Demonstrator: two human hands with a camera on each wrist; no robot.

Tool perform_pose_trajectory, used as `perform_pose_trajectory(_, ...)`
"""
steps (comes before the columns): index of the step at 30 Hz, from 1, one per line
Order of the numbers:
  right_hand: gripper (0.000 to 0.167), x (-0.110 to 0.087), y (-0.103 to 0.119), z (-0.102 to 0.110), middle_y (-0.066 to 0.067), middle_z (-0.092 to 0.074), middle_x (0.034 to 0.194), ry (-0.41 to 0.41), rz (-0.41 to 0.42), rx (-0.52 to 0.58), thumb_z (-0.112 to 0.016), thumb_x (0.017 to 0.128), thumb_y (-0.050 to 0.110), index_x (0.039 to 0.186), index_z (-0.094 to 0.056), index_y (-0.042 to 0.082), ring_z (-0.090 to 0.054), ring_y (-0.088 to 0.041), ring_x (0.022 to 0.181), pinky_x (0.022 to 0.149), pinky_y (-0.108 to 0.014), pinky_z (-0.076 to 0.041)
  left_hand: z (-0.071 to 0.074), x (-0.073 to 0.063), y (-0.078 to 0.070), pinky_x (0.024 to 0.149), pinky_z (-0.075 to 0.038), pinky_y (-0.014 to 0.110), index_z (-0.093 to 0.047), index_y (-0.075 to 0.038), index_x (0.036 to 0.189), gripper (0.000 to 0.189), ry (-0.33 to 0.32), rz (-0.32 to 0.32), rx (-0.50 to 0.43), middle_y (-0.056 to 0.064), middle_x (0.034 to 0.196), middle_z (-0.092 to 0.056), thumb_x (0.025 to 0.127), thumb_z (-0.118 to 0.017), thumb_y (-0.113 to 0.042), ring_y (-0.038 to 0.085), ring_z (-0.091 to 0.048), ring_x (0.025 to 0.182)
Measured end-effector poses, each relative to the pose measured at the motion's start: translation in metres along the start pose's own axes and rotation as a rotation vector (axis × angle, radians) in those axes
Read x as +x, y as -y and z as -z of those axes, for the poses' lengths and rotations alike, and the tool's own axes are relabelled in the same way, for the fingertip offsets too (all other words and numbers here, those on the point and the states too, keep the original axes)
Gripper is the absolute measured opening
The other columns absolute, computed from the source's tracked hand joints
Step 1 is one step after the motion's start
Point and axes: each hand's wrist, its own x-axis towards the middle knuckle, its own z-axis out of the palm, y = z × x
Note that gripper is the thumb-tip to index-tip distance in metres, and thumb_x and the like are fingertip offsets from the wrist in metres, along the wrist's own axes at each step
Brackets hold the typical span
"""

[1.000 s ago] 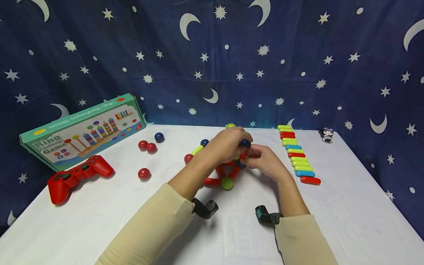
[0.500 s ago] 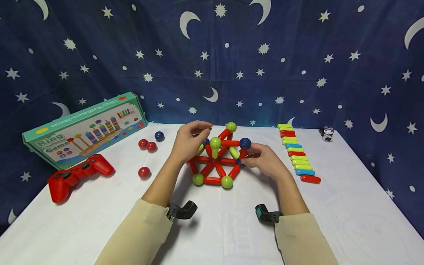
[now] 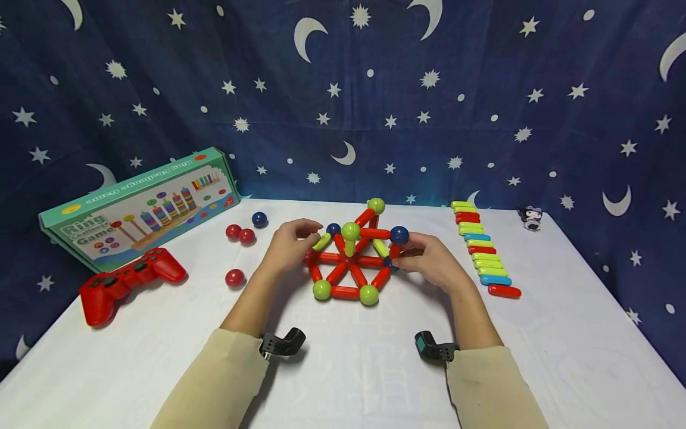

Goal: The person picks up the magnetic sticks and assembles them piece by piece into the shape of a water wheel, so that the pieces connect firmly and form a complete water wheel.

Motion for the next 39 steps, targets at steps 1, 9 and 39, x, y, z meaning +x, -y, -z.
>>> perform_pose_trajectory(1,0.044,0.0,0.0,0.0,-0.018,-0.071,0.122,0.004,-0.006,-0.005,-0.077,0.091,0.015,0.132,-0.066,0.004,-0.065,-0.03,0.111,0.089,-0.032,-0.056,0.0,0.0,0.003,0.105,-0.053,0.044,-0.072,-0.008,0.125,0.029,0.013,0.01,0.001,0.013,0.125,-0.072,0.099,-0.062,-0.013,0.03,-0.067,0.118)
perform_pose_trajectory(9,0.045,0.001,-0.002,0.0,-0.021,-0.068,0.118,0.012,-0.043,-0.092,-0.079,0.09,0.02,0.131,-0.065,0.005,-0.065,-0.028,0.088,0.075,-0.034,-0.056,0.0,-0.004,0.01,0.093,-0.059,0.038,-0.074,-0.008,0.122,0.028,0.053,0.041,0.022,0.01,0.119,-0.074,0.095,-0.066,-0.006,0.027,-0.072,0.108)
perform_pose_trajectory(39,0.044,-0.002,0.002,0.001,-0.017,-0.064,0.139,0.084,0.002,-0.128,-0.074,0.094,0.021,0.136,-0.064,0.011,-0.063,-0.033,0.12,0.093,-0.041,-0.059,-0.013,-0.008,0.012,0.099,-0.052,0.045,-0.074,-0.007,0.123,0.03,-0.057,0.033,0.134,0.015,0.118,-0.065,0.095,-0.064,-0.013,0.03,-0.062,0.105)
